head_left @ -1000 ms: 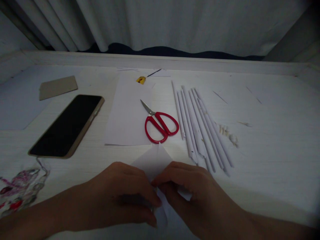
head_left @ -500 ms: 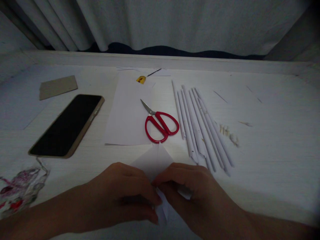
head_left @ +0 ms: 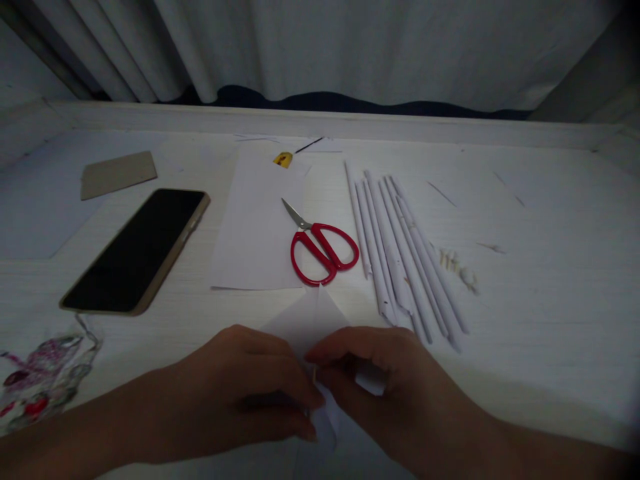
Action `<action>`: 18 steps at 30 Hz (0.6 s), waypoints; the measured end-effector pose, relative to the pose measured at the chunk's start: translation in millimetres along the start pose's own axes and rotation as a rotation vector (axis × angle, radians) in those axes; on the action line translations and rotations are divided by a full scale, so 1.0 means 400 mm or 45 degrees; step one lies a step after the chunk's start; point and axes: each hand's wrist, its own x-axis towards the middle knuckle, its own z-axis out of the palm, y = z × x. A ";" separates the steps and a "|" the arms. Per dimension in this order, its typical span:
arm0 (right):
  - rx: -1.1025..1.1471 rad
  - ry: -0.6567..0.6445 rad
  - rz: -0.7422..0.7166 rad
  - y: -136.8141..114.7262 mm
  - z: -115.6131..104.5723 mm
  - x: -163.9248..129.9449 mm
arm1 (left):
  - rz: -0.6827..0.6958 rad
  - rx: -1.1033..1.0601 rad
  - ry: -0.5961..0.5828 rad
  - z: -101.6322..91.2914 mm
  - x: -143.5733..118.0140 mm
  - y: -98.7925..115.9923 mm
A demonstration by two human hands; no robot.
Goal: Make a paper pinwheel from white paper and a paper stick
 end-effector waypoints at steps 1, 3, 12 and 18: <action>0.024 -0.003 0.020 0.000 0.000 0.000 | 0.006 0.002 0.008 0.000 0.000 -0.001; 0.061 -0.003 0.039 0.001 0.000 0.001 | 0.017 -0.014 0.008 0.000 -0.001 -0.004; -0.055 -0.025 -0.040 -0.008 -0.009 0.004 | 0.026 -0.089 -0.025 0.000 -0.005 -0.001; -0.070 -0.001 -0.067 -0.012 -0.010 -0.002 | 0.058 -0.036 -0.002 0.001 0.000 -0.005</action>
